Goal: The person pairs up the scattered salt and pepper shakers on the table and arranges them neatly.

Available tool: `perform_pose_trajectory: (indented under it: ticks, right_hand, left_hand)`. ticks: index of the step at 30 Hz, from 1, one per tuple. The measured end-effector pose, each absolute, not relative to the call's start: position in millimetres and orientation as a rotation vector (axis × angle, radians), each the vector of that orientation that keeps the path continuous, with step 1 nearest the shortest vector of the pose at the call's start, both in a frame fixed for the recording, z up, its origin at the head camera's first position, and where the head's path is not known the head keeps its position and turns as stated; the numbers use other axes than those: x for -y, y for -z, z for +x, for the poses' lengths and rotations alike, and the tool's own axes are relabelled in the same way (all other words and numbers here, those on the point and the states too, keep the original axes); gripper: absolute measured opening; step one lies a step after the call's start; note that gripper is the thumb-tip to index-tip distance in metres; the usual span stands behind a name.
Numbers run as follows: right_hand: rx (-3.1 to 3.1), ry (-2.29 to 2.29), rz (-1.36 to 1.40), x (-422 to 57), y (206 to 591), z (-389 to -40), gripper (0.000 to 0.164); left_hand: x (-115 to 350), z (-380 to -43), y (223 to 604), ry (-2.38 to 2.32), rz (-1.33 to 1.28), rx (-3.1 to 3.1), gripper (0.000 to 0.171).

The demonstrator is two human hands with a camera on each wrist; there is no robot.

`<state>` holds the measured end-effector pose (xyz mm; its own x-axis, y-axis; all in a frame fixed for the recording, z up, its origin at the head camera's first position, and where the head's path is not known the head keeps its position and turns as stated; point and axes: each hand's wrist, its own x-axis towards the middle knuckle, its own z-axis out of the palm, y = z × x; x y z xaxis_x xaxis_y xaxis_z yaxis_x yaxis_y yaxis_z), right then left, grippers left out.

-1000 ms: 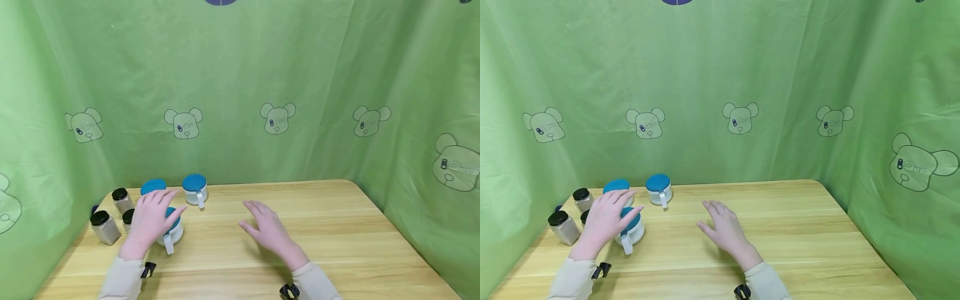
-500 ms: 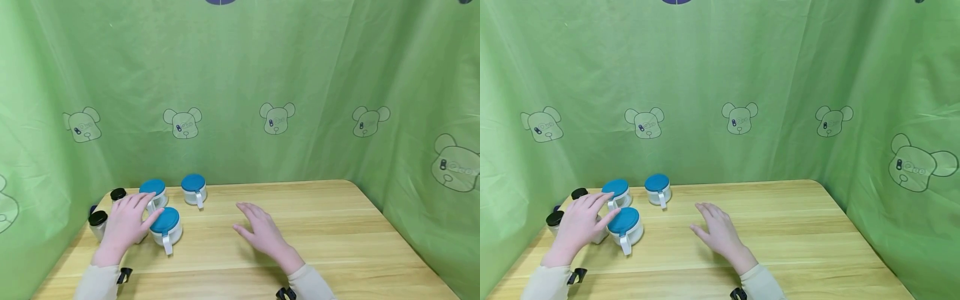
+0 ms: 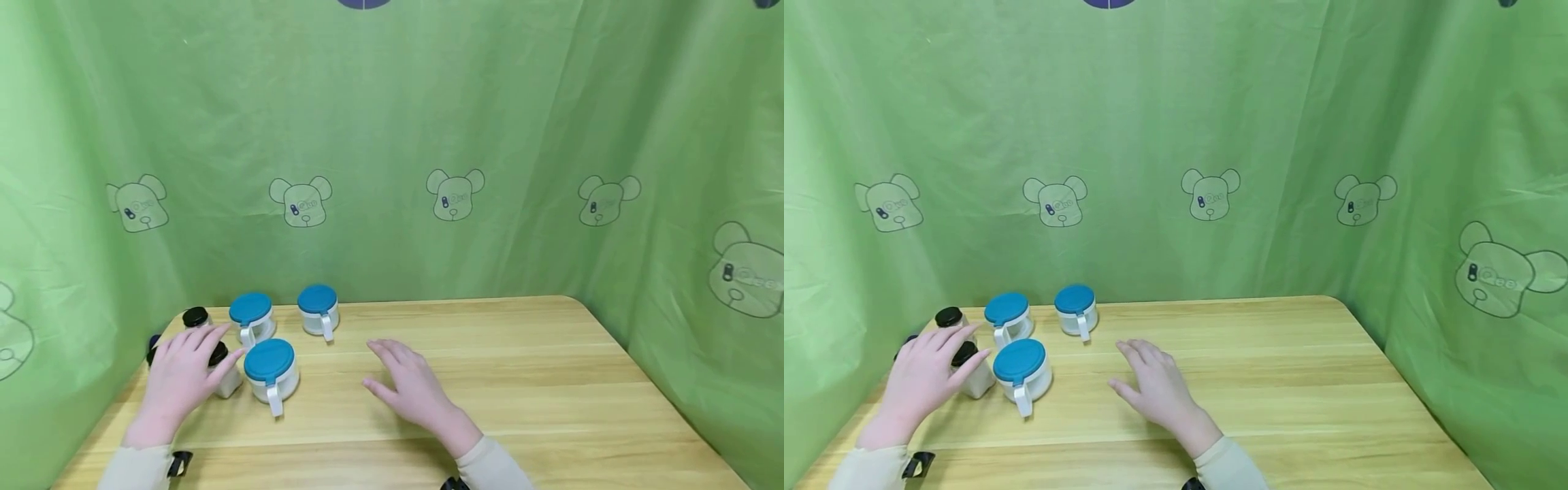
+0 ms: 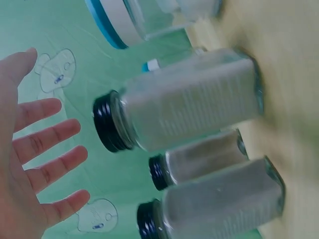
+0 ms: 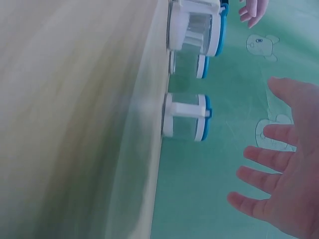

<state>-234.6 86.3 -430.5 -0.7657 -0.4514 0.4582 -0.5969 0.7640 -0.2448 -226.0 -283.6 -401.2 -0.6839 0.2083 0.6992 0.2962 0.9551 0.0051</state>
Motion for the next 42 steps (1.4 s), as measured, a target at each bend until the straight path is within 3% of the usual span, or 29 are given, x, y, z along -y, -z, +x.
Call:
perform_pose_trajectory:
  ticks: [35, 42]
  right_hand:
    - [2.701, -0.557, 0.822, 6, 426, -242, 0.069]
    - [2.765, -0.594, 0.746, 28, 427, -243, 0.076]
  left_hand:
    - [317, -228, 418, 0.086, -0.202, 2.566, 0.075]
    - [319, -230, 422, 0.101, -0.207, 2.557, 0.074]
